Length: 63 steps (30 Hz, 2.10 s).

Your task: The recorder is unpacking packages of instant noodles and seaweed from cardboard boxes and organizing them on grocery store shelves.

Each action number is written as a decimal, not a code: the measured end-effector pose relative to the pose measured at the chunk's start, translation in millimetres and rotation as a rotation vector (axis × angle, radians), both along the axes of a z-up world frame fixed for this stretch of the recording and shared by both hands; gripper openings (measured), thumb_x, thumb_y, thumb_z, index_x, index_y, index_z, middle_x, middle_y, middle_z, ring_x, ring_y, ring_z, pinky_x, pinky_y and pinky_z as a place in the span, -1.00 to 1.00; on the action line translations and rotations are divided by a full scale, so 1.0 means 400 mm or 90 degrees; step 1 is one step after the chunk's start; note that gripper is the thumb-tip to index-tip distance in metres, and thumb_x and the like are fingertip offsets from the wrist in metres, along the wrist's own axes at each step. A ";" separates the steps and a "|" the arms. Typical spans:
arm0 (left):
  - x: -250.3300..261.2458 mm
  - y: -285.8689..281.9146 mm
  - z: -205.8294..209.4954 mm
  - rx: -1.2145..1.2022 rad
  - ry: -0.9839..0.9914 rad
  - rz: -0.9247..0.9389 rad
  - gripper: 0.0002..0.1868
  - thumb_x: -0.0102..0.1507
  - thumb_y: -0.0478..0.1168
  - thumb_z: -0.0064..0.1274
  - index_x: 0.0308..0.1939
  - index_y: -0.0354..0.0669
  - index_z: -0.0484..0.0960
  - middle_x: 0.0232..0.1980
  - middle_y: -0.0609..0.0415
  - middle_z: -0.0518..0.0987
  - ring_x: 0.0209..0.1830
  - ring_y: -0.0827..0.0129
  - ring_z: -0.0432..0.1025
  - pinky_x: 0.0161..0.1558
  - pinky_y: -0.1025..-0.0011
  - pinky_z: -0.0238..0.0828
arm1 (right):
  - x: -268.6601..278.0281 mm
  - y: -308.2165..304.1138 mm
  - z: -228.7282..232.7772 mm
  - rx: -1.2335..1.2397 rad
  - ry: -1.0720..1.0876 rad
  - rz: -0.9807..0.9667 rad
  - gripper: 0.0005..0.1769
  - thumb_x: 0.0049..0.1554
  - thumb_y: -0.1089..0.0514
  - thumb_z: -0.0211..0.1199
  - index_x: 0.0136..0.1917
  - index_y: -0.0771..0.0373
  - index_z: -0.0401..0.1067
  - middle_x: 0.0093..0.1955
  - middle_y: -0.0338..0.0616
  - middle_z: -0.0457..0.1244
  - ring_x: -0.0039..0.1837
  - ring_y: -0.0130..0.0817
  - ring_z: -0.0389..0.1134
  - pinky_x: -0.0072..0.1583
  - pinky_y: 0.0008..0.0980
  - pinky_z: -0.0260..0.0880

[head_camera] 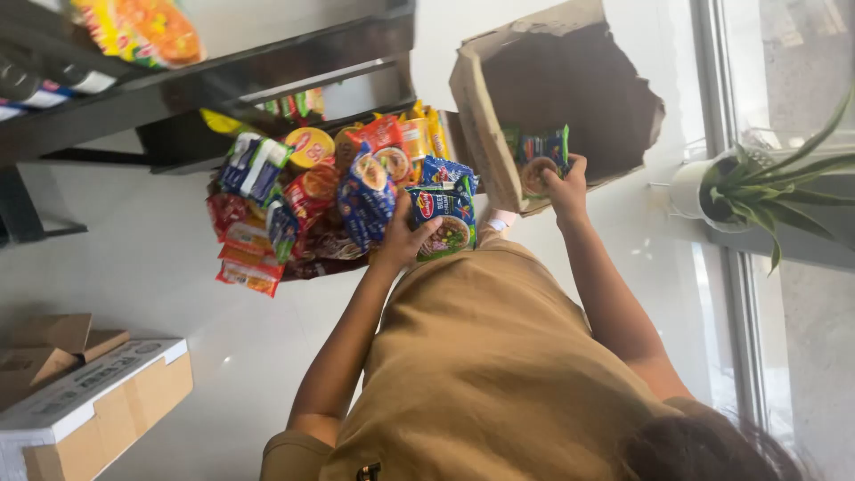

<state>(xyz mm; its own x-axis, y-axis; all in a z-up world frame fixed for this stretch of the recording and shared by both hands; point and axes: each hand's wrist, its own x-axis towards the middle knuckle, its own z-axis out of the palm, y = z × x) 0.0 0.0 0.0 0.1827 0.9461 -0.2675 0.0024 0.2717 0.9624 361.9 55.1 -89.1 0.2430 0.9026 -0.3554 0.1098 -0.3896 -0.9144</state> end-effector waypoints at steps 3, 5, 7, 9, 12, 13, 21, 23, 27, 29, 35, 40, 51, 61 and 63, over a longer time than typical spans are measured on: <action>0.073 0.024 -0.045 -0.001 0.073 0.022 -0.39 0.22 -0.06 0.32 0.22 -0.29 0.42 0.11 -0.02 0.58 0.08 0.35 0.50 0.11 0.37 0.49 | 0.085 0.007 -0.123 -0.082 -0.204 -0.021 -0.48 0.14 0.28 0.29 0.33 0.29 0.18 0.17 0.03 0.32 0.18 -0.26 0.41 0.18 -0.26 0.46; 0.121 0.048 -0.065 -0.058 0.038 0.047 -0.37 0.20 -0.03 0.31 0.21 -0.27 0.41 0.08 0.01 0.60 0.05 0.37 0.51 0.09 0.37 0.50 | 0.104 0.033 -0.153 -0.101 -0.205 0.002 -0.47 0.14 0.25 0.29 0.33 0.28 0.20 0.15 0.02 0.32 0.16 -0.26 0.40 0.15 -0.27 0.45; 0.164 0.065 -0.108 -0.118 0.003 0.077 -0.35 0.18 0.00 0.31 0.20 -0.25 0.41 0.05 0.03 0.62 0.02 0.40 0.52 0.07 0.38 0.50 | 0.142 0.047 -0.255 -0.124 -0.205 0.032 -0.47 0.13 0.22 0.29 0.33 0.26 0.22 0.13 0.00 0.32 0.14 -0.25 0.40 0.12 -0.28 0.44; 0.196 0.075 -0.174 -0.180 -0.083 0.118 -0.36 0.20 0.08 0.28 0.19 -0.24 0.46 0.06 0.05 0.62 0.03 0.41 0.51 0.08 0.40 0.47 | 0.194 0.041 -0.431 -0.040 -0.395 0.108 -0.51 0.18 0.20 0.28 0.35 0.27 0.26 0.15 0.01 0.29 0.17 -0.18 0.30 0.13 -0.24 0.33; 0.249 0.091 -0.168 -0.177 -0.028 0.138 -0.37 0.25 0.18 0.21 0.13 -0.27 0.56 0.05 -0.02 0.64 0.02 0.35 0.52 0.09 0.41 0.44 | 0.217 0.016 -0.514 0.015 -0.473 0.121 -0.56 0.17 0.20 0.31 0.31 0.21 0.37 0.17 -0.01 0.35 0.21 -0.17 0.36 0.20 -0.18 0.41; 0.268 0.095 -0.173 -0.184 -0.026 0.140 -0.37 0.25 0.18 0.21 0.13 -0.27 0.56 0.05 -0.02 0.64 0.02 0.35 0.52 0.09 0.41 0.44 | 0.185 -0.008 -0.401 0.010 -0.471 0.125 -0.56 0.17 0.20 0.31 0.31 0.21 0.37 0.17 -0.01 0.35 0.21 -0.17 0.36 0.20 -0.18 0.41; 0.385 0.102 -0.270 -0.157 0.306 0.001 -0.08 0.15 0.39 0.24 0.24 -0.26 0.34 0.05 -0.18 0.63 0.04 0.08 0.57 0.06 0.19 0.50 | 0.050 0.002 0.063 -0.240 0.413 0.300 -0.44 0.17 0.09 0.31 0.37 0.08 0.16 0.19 -0.13 0.28 0.18 -0.31 0.37 0.03 -0.28 0.49; 0.393 0.087 -0.321 -0.177 0.338 0.011 -0.11 0.16 0.37 0.21 0.23 -0.25 0.33 0.04 -0.20 0.63 0.02 0.04 0.57 0.03 0.16 0.50 | 0.112 0.007 -0.043 -0.208 0.430 0.224 -0.41 0.17 0.14 0.34 0.39 0.16 0.16 0.22 -0.12 0.27 0.21 -0.31 0.39 0.09 -0.28 0.51; 0.399 0.062 -0.362 -0.209 0.390 0.043 -0.27 0.22 0.27 0.14 0.18 -0.22 0.36 0.00 -0.22 0.65 -0.02 -0.04 0.59 -0.03 0.09 0.50 | 0.200 0.037 -0.240 -0.169 0.170 0.027 -0.34 0.11 0.19 0.39 0.34 0.24 0.09 0.19 -0.04 0.29 0.17 -0.27 0.43 0.14 -0.28 0.56; 0.405 0.050 -0.360 -0.205 0.388 0.042 -0.30 0.22 0.23 0.14 0.18 -0.21 0.35 0.00 -0.21 0.65 -0.02 -0.05 0.58 -0.04 0.09 0.50 | 0.223 0.041 -0.351 -0.177 0.041 0.054 -0.36 0.09 0.20 0.39 0.31 0.29 0.12 0.17 -0.01 0.30 0.18 -0.23 0.44 0.14 -0.24 0.55; 0.431 0.041 -0.396 -0.235 0.364 0.044 -0.38 0.23 0.14 0.15 0.15 -0.21 0.39 0.00 -0.17 0.65 -0.05 0.01 0.60 -0.06 0.14 0.52 | 0.193 0.043 -0.435 -0.174 -0.480 0.305 -0.39 0.12 0.11 0.40 0.34 0.28 0.22 0.19 0.17 0.27 0.24 0.10 0.32 0.20 -0.02 0.37; 0.445 0.032 -0.484 -0.282 0.272 0.070 -0.44 0.28 0.13 0.10 0.13 -0.24 0.44 -0.01 -0.14 0.67 -0.03 0.12 0.60 -0.02 0.23 0.53 | 0.127 0.042 -0.253 -0.056 -0.151 0.273 -0.53 0.30 0.06 0.29 0.38 0.28 0.28 0.28 0.09 0.29 0.27 -0.12 0.39 0.28 -0.12 0.43; 0.422 -0.021 -0.551 -0.204 0.131 -0.066 -0.54 0.33 0.02 0.07 0.19 -0.19 0.50 0.07 -0.11 0.57 0.01 0.17 0.50 0.06 0.26 0.49 | 0.203 0.033 -0.354 -0.004 0.035 0.093 -0.30 0.20 0.22 0.25 0.51 0.22 0.00 0.31 0.06 0.25 0.33 -0.13 0.35 0.30 -0.20 0.43; 0.223 -0.031 -0.062 -0.014 0.342 -0.049 -0.79 0.35 -0.12 0.05 0.02 -0.08 0.58 0.07 0.00 0.59 0.01 0.17 0.53 0.04 0.21 0.45 | -0.053 0.062 -0.129 0.178 -0.476 0.326 -0.30 0.03 0.45 0.10 0.46 0.29 0.21 0.27 0.16 0.16 0.28 0.18 0.16 0.37 -0.02 0.13; 0.172 -0.044 0.029 0.113 0.370 0.076 -0.82 0.36 -0.21 0.04 0.04 -0.09 0.55 0.04 0.00 0.56 0.01 0.19 0.54 0.04 0.21 0.47 | -0.146 0.062 -0.049 0.237 -0.356 0.339 -0.53 0.15 0.39 0.18 0.33 0.30 0.28 0.18 0.11 0.15 0.21 0.10 0.15 0.28 -0.05 0.19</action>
